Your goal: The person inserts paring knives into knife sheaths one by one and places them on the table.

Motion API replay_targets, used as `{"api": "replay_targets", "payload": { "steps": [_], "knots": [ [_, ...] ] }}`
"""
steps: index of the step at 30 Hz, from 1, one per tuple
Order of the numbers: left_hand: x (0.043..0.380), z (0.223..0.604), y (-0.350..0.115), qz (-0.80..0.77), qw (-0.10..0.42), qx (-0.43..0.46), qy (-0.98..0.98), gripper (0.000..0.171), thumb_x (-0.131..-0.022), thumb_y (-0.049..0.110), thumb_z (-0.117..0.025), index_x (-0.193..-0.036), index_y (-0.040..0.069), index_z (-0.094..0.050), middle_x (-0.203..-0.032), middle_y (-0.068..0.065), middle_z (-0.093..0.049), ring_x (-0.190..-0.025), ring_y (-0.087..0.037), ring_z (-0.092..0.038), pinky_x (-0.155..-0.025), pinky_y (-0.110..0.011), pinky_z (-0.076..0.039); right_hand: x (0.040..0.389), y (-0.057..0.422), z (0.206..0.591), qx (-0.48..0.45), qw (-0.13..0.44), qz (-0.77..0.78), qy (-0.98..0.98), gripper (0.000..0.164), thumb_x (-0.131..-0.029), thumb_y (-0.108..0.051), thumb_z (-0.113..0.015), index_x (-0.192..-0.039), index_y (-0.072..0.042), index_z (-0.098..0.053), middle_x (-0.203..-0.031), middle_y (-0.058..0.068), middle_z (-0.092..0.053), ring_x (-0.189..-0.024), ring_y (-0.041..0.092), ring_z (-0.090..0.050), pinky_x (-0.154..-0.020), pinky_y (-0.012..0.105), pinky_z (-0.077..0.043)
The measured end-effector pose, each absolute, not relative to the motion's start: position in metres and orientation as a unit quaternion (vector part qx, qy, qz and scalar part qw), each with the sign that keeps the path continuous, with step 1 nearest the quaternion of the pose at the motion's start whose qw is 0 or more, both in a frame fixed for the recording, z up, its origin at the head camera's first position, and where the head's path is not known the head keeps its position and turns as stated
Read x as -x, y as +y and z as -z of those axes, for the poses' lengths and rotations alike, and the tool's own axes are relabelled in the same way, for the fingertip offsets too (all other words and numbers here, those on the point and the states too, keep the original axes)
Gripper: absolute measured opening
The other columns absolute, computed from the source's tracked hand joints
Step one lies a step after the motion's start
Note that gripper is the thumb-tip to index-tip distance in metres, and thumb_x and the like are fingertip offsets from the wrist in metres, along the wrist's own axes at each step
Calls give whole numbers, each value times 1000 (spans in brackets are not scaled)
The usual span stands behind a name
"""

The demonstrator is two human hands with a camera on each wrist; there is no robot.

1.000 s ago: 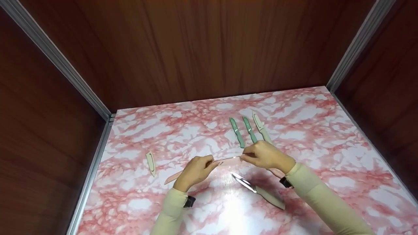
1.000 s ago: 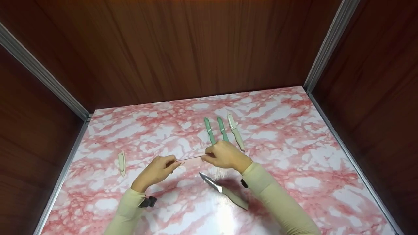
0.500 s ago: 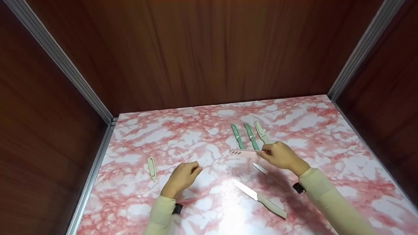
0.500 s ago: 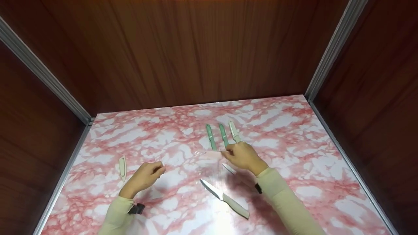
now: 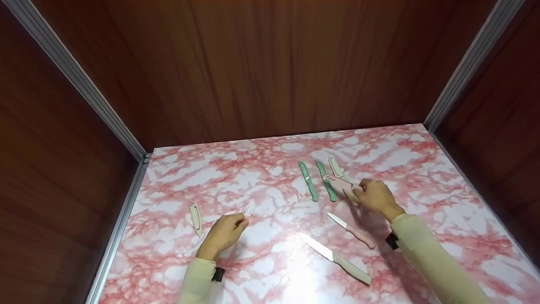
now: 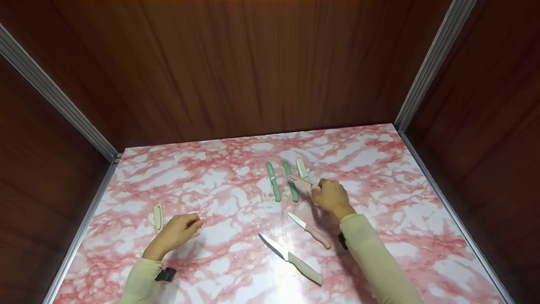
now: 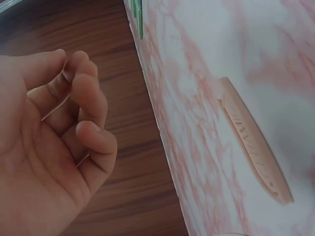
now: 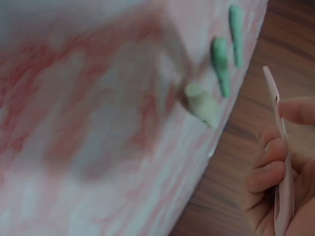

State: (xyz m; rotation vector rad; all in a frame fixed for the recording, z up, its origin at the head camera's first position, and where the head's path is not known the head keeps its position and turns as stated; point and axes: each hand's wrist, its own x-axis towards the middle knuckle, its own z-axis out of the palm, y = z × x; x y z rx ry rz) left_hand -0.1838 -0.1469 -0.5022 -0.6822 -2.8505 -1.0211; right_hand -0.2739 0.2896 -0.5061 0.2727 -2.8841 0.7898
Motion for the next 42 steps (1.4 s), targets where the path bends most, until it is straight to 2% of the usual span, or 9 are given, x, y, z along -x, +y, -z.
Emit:
{"api": "replay_targets", "payload": {
  "steps": [8, 12, 20, 28, 33, 38, 42],
  "knots": [
    [180, 506, -156, 306, -5, 203, -930, 24, -92, 28, -46, -71, 18, -51, -60, 10, -43, -52, -6, -38, -49, -24, -33, 292, 298, 520, -17, 69, -290, -954, 23, -79, -13, -55, -91, 6, -57, -79, 22, -58, -69, 35, -54, -60, 46, -42],
    [179, 509, -159, 293, 2, 200, -935, 19, -91, 22, -49, -73, 17, -53, -65, 11, -47, -57, -7, -43, -53, -25, -36, 301, 300, 525, 16, 61, -296, -953, 25, -78, -11, -55, -95, 8, -54, -84, 25, -56, -77, 40, -53, -67, 50, -41],
    [178, 513, -160, 266, -10, 183, -947, 18, -89, 25, -51, -73, 18, -54, -68, 8, -47, -62, -8, -45, -57, -26, -37, 314, 300, 539, 72, 55, -283, -955, 32, -84, -23, -56, -91, 8, -54, -80, 24, -56, -72, 39, -53, -65, 48, -40],
    [175, 513, -163, 273, -13, 187, -944, 20, -89, 23, -52, -70, 17, -52, -65, 9, -45, -59, -8, -42, -55, -26, -36, 324, 296, 543, 69, 52, -264, -961, 34, -84, -22, -55, -91, 11, -54, -84, 27, -48, -77, 44, -49, -69, 51, -38],
    [176, 513, -166, 274, -12, 187, -943, 18, -89, 20, -52, -71, 15, -53, -64, 9, -45, -57, -8, -42, -53, -26, -35, 330, 292, 539, 76, 39, -237, -968, 28, -83, -20, -54, -86, 8, -56, -85, 28, -53, -79, 45, -51, -64, 52, -39],
    [176, 512, -169, 273, -18, 186, -944, 19, -90, 24, -50, -73, 16, -53, -64, 10, -45, -55, -7, -41, -52, -25, -35, 333, 287, 537, 70, 9, -229, -971, 19, -78, -13, -49, -80, 6, -54, -85, 29, -55, -79, 44, -53, -60, 51, -40],
    [176, 512, -170, 273, -15, 184, -944, 20, -91, 24, -49, -74, 16, -55, -64, 11, -47, -55, -7, -42, -53, -25, -36, 334, 285, 538, 79, -11, -229, -970, 15, -74, -12, -50, -75, 3, -53, -80, 24, -55, -74, 39, -53, -57, 47, -40]
  ]
}}
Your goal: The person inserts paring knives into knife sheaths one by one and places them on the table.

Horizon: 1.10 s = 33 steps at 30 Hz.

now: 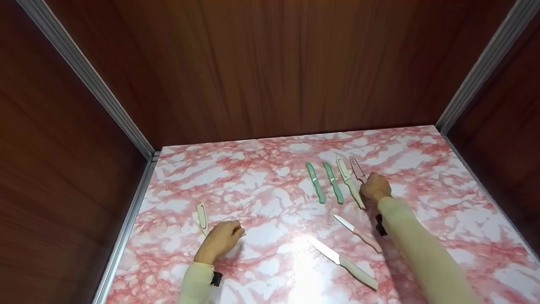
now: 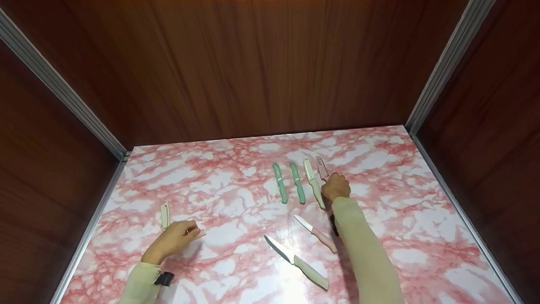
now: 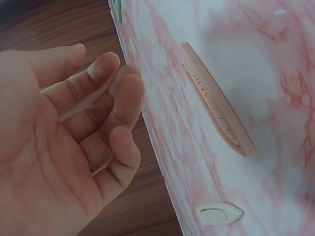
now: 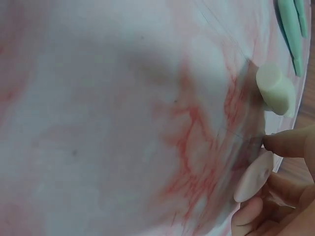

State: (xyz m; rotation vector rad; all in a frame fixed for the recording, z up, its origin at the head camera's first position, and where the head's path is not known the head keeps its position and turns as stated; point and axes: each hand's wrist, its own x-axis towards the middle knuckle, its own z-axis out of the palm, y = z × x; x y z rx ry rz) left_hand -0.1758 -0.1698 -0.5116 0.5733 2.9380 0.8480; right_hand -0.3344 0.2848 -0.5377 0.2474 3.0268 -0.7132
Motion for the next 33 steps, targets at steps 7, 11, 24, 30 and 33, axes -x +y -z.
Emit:
{"api": "replay_targets", "payload": {
  "steps": [7, 11, 24, 30, 33],
  "knots": [
    [175, 514, -172, -263, 1, -179, 948, 18, -90, 21, -51, -73, 16, -54, -61, 11, -44, -53, -7, -40, -51, -25, -34, 332, 287, 538, -63, 12, 230, 971, 15, -76, -11, -52, -67, 1, -50, -68, 17, -53, -64, 32, -50, -53, 43, -39],
    [176, 514, -174, -267, -8, -174, 948, 21, -90, 21, -51, -69, 17, -50, -58, 10, -40, -51, -7, -37, -48, -24, -33, 331, 291, 538, -54, 7, 234, 971, 18, -78, -11, -54, -65, 0, -50, -64, 14, -52, -59, 29, -49, -52, 42, -38],
    [190, 511, -188, -277, 13, -95, 956, 29, -91, 27, -46, -64, 16, -46, -55, 3, -39, -47, -11, -35, -46, -27, -32, 321, 293, 540, -9, -4, 219, 976, 28, -79, -17, -58, -76, 9, -49, -73, 23, -51, -67, 37, -51, -63, 50, -40],
    [199, 515, -201, -226, 5, -62, 972, 17, -89, 23, -50, -77, 12, -53, -65, 1, -48, -55, -15, -45, -48, -31, -35, 307, 294, 532, 19, 11, 205, 978, 35, -80, -17, -55, -95, 14, -46, -84, 28, -47, -76, 41, -50, -68, 51, -39],
    [203, 518, -207, -204, 28, -37, 978, 14, -88, 24, -50, -84, 11, -53, -70, -1, -49, -58, -17, -47, -49, -33, -36, 298, 294, 528, 26, 5, 213, 977, 34, -81, -16, -56, -100, 11, -48, -88, 26, -48, -79, 41, -51, -70, 50, -39]
  ]
}}
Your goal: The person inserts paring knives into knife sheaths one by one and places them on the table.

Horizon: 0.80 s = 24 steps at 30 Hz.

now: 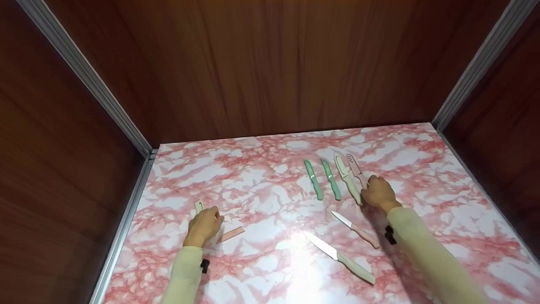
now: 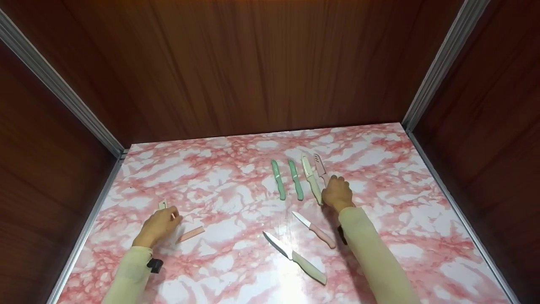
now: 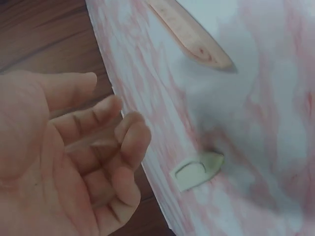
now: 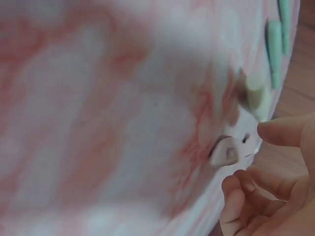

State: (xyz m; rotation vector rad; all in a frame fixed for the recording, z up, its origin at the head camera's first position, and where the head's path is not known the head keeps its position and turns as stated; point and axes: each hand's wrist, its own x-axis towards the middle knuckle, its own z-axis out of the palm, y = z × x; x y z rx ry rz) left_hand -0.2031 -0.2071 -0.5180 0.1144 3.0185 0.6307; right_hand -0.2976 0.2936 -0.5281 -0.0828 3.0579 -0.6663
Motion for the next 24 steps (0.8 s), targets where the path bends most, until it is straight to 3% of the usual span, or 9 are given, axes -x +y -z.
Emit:
{"api": "replay_targets", "payload": {
  "steps": [6, 11, 15, 24],
  "knots": [
    [216, 519, -220, -196, 67, 40, 978, 28, -88, 25, -52, -102, 2, -53, -88, -13, -55, -77, -31, -54, -62, -44, -41, 273, 288, 522, 68, -40, 223, 972, 26, -79, -12, -58, -95, 8, -55, -82, 21, -51, -72, 38, -52, -63, 49, -41],
    [226, 528, -231, -196, 60, 103, 973, 49, -88, 26, -51, -123, -6, -38, -106, -29, -43, -92, -43, -47, -69, -53, -39, 251, 277, 524, 92, -68, 238, 964, 19, -79, -11, -60, -89, 4, -58, -73, 12, -51, -61, 26, -50, -53, 42, -40],
    [230, 536, -236, -205, 41, 142, 968, 50, -89, 27, -49, -121, -8, -35, -103, -31, -39, -92, -45, -44, -68, -53, -37, 234, 270, 529, 106, -89, 250, 958, 15, -77, -12, -61, -85, 1, -58, -68, 8, -52, -56, 23, -50, -49, 39, -39],
    [230, 547, -236, -206, 41, 156, 965, 41, -88, 22, -50, -107, -14, -44, -93, -28, -47, -82, -45, -51, -66, -53, -39, 206, 262, 536, 184, -79, 271, 941, 6, -74, -11, -65, -74, -7, -60, -58, -6, -46, -50, 11, -42, -47, 30, -35]
  ]
}}
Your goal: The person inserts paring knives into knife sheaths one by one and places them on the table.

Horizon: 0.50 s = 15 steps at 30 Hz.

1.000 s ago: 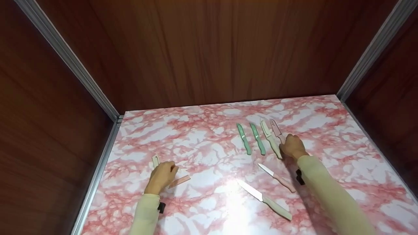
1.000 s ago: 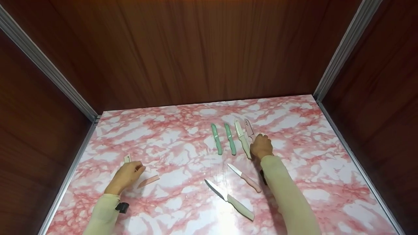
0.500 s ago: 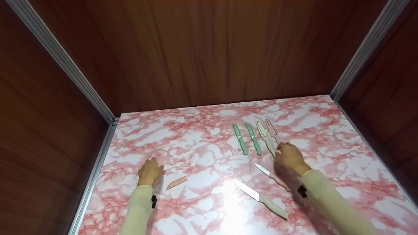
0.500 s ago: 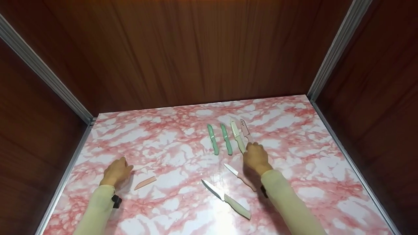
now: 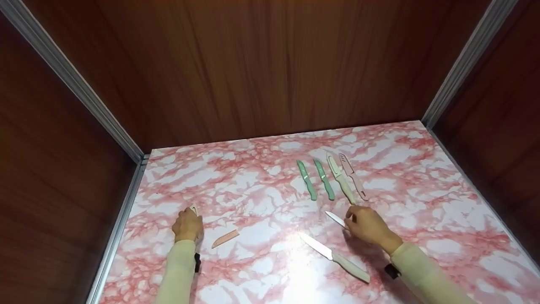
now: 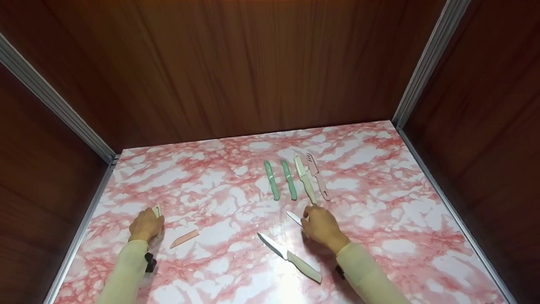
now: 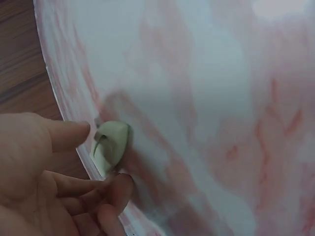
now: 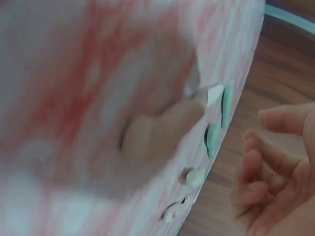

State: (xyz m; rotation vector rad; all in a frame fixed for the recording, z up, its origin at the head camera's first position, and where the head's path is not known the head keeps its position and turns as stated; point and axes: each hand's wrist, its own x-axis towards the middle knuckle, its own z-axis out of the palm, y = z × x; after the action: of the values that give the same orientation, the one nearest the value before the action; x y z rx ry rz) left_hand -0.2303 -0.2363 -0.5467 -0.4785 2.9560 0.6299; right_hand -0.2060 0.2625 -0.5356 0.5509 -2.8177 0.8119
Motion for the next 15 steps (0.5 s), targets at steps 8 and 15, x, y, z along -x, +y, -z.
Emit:
{"api": "replay_targets", "payload": {
  "steps": [8, 15],
  "knots": [
    [233, 547, -236, -194, 38, 155, 968, 33, -84, 17, -56, -100, -12, -51, -85, -24, -49, -78, -41, -53, -63, -52, -41, 181, 256, 538, -264, -1, -239, -935, 4, -77, -14, -64, -75, -11, -62, -62, -11, -49, -52, 4, -44, -49, 24, -39],
    [233, 546, -235, -208, 40, 153, 965, 33, -80, 13, -58, -104, -9, -51, -88, -24, -53, -79, -40, -53, -65, -52, -40, 161, 251, 542, -312, -31, -184, -932, 11, -76, -23, -66, -70, -18, -58, -63, -14, -50, -58, 5, -48, -51, 28, -40]
  ]
}}
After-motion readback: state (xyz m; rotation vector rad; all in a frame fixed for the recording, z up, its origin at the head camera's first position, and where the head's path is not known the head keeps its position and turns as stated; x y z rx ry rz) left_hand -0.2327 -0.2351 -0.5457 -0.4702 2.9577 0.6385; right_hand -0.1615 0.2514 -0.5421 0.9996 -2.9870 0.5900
